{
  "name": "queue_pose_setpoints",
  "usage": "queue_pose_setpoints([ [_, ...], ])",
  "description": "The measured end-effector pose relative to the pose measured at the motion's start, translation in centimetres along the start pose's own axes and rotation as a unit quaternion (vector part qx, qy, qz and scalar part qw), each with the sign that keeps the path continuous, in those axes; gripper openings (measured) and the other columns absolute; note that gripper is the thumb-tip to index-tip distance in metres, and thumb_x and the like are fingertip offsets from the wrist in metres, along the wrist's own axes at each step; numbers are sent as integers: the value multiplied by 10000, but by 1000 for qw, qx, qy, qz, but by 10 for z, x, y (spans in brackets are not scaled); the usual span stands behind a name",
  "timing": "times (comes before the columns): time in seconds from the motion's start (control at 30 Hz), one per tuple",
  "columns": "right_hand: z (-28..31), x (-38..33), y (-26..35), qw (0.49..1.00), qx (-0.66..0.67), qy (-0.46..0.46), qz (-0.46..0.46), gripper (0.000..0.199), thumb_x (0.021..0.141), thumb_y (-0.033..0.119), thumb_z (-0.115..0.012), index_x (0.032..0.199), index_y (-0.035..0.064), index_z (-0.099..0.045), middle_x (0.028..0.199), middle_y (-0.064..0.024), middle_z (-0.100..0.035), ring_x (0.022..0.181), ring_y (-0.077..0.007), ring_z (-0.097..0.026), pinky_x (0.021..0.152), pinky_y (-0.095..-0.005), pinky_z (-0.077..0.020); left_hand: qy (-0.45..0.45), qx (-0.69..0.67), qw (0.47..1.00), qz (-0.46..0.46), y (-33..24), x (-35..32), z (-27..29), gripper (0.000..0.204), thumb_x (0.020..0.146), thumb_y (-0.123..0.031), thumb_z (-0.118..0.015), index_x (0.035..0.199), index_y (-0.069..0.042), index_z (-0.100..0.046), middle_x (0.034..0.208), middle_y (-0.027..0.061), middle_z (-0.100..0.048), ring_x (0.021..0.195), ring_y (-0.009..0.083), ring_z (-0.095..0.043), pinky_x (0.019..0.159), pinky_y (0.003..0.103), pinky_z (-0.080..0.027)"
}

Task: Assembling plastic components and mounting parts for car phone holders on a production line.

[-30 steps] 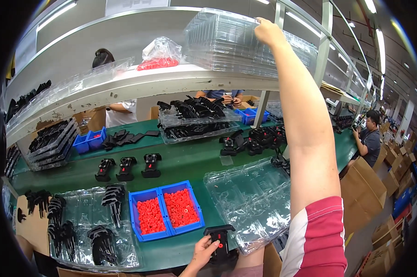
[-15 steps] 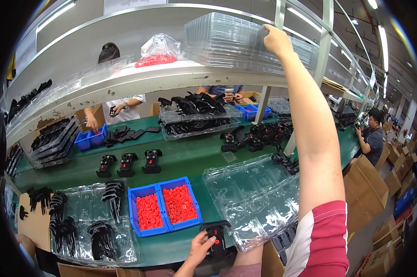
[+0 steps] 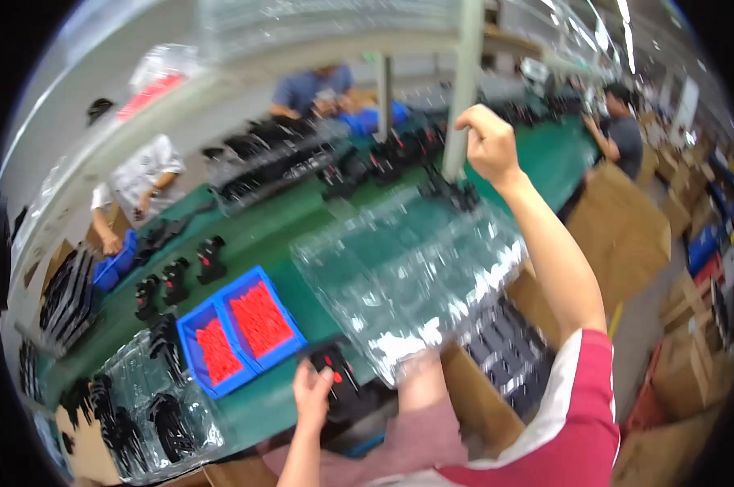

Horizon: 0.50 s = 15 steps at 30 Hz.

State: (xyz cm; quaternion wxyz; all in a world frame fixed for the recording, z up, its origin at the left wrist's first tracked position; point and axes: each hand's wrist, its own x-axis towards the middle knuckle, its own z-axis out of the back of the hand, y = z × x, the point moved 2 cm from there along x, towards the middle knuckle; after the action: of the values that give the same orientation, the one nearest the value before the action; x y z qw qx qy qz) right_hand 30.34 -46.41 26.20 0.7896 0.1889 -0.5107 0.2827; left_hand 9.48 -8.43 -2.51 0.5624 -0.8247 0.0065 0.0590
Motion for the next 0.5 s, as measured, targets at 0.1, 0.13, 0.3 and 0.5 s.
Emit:
queue_pose_setpoints([
  [0.1,42,-114,-8,979,24,-87,-182,245,778,-76,-442,864,12,-654,827,-68,-646,709,-188,-560,685,-273,-459,28,19,999,-31,-8,3,-5,385,888,-60,-570,1241,4,-429,1009,203,-659,858,252,-673,769,304,-522],
  [0.13,57,-151,-9,957,32,-141,-251,232,780,-69,-444,841,13,-652,808,-68,-640,690,-186,-550,675,-276,-460,40,-6,999,-28,-19,1,-13,354,892,-71,-565,1216,4,-444,1012,215,-657,867,271,-677,776,317,-525],
  [0.3,93,-376,-14,873,-52,-12,-485,281,806,-70,-388,813,11,-657,746,-46,-618,663,-138,-540,642,-259,-448,96,9,995,-28,-9,12,-10,301,909,-44,-517,1196,31,-464,1065,286,-627,945,368,-668,869,401,-522],
  [0.5,92,-607,30,633,-151,386,-653,257,806,147,-552,969,12,-697,880,-172,-703,832,-343,-676,740,-403,-523,105,33,993,-37,-2,12,-6,349,908,-9,-489,1250,40,-442,1097,298,-605,971,406,-654,922,478,-506],
])
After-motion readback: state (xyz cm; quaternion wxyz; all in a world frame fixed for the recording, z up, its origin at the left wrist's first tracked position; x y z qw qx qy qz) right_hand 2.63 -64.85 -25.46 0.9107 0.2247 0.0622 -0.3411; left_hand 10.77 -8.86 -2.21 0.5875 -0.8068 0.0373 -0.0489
